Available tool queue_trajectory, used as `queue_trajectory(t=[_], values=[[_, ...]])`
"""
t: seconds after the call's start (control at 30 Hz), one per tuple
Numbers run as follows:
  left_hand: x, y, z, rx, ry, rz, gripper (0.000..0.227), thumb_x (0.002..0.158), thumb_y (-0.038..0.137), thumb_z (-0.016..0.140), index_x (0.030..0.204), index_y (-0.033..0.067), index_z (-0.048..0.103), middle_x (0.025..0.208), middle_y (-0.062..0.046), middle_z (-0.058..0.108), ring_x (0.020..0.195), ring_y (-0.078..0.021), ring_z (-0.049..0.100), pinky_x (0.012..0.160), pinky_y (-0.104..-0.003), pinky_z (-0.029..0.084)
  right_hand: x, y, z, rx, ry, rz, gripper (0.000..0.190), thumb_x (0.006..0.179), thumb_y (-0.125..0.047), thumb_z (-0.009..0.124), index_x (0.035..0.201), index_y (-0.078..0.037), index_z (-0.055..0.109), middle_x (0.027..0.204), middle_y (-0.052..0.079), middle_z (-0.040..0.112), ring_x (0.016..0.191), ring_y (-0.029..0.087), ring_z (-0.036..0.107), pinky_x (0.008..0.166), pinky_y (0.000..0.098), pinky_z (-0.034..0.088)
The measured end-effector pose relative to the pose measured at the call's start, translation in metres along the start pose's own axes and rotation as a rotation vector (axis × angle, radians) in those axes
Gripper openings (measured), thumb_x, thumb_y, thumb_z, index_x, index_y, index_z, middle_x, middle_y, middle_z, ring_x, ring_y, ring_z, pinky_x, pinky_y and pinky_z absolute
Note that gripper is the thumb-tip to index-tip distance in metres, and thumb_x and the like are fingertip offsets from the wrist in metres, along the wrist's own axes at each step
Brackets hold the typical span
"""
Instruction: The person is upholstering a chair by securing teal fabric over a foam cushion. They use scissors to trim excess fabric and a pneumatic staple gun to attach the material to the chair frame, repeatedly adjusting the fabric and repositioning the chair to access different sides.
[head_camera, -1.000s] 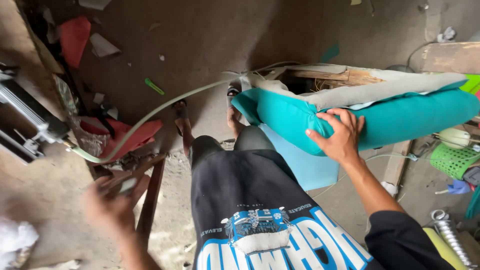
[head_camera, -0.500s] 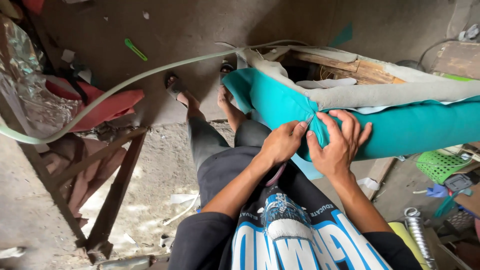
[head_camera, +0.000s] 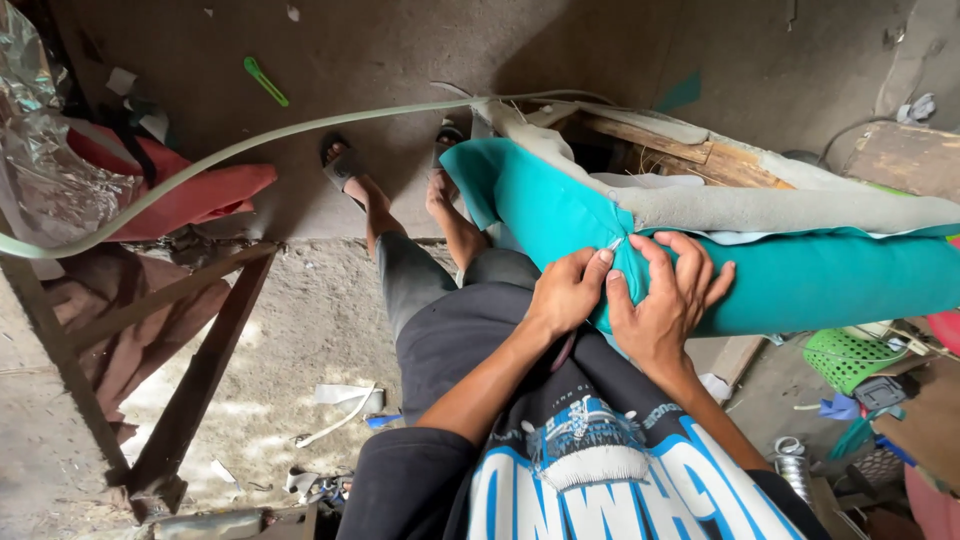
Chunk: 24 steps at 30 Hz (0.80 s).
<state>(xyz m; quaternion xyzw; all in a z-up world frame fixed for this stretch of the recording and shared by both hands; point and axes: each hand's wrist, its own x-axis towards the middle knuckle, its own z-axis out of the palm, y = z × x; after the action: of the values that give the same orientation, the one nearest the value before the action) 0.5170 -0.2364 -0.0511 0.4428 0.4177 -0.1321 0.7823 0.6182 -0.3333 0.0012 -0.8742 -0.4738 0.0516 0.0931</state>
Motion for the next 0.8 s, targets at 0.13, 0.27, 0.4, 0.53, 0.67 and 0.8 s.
queue_trajectory(t=[0.13, 0.27, 0.4, 0.53, 0.67, 0.8], values=[[0.0, 0.005, 0.005, 0.002, 0.092, 0.055, 0.048, 0.106, 0.052, 0.042, 0.086, 0.0134, 0.062, 0.08, -0.021, 0.069, 0.103, -0.0466, 0.069, 0.09, -0.056, 0.053, 0.002, 0.001, 0.0, -0.007, 0.012, -0.005, 0.039, 0.089, -0.03, 0.072, 0.124, -0.014, 0.075, 0.131, 0.009, 0.058, 0.13, 0.035, 0.053, 0.116, 0.0669, 0.007], [-0.008, 0.005, -0.001, 0.044, 0.084, 0.073, 0.05, 0.105, 0.056, 0.042, 0.084, 0.0144, 0.061, 0.078, -0.02, 0.069, 0.103, -0.0461, 0.07, 0.088, -0.055, 0.053, -0.001, 0.005, 0.001, -0.018, 0.027, -0.019, 0.037, 0.088, -0.031, 0.072, 0.123, -0.016, 0.075, 0.13, 0.008, 0.059, 0.129, 0.033, 0.053, 0.117, 0.065, 0.007], [-0.018, 0.022, -0.015, 0.107, 0.036, 0.057, 0.051, 0.105, 0.055, 0.041, 0.084, 0.0142, 0.063, 0.079, -0.018, 0.071, 0.101, -0.0449, 0.071, 0.089, -0.054, 0.054, -0.001, 0.007, 0.005, -0.011, 0.037, -0.002, 0.037, 0.087, -0.031, 0.072, 0.121, -0.018, 0.076, 0.128, 0.006, 0.059, 0.128, 0.033, 0.054, 0.117, 0.0642, 0.008], [-0.02, 0.036, -0.019, 0.167, 0.001, -0.032, 0.054, 0.102, 0.058, 0.039, 0.083, 0.0145, 0.066, 0.082, -0.018, 0.073, 0.104, -0.0439, 0.073, 0.089, -0.051, 0.054, 0.001, 0.005, 0.004, -0.006, 0.058, -0.001, 0.036, 0.086, -0.03, 0.07, 0.12, -0.017, 0.076, 0.125, 0.006, 0.06, 0.126, 0.031, 0.055, 0.117, 0.0618, 0.009], [-0.012, 0.032, -0.003, 0.089, 0.041, -0.088, 0.056, 0.102, 0.06, 0.042, 0.081, 0.0133, 0.066, 0.081, -0.019, 0.073, 0.104, -0.0443, 0.073, 0.087, -0.052, 0.055, 0.0, 0.009, 0.006, -0.011, 0.066, -0.009, 0.034, 0.087, -0.03, 0.071, 0.118, -0.018, 0.076, 0.125, 0.005, 0.06, 0.127, 0.03, 0.056, 0.118, 0.0598, 0.009], [-0.002, 0.032, 0.002, -0.024, 0.081, -0.114, 0.062, 0.097, 0.066, 0.047, 0.073, 0.0121, 0.066, 0.078, -0.02, 0.072, 0.101, -0.0449, 0.073, 0.085, -0.051, 0.054, -0.004, 0.016, 0.013, 0.014, 0.1, 0.002, 0.032, 0.088, -0.031, 0.072, 0.118, -0.019, 0.077, 0.125, 0.003, 0.061, 0.127, 0.029, 0.057, 0.12, 0.0584, 0.007]])
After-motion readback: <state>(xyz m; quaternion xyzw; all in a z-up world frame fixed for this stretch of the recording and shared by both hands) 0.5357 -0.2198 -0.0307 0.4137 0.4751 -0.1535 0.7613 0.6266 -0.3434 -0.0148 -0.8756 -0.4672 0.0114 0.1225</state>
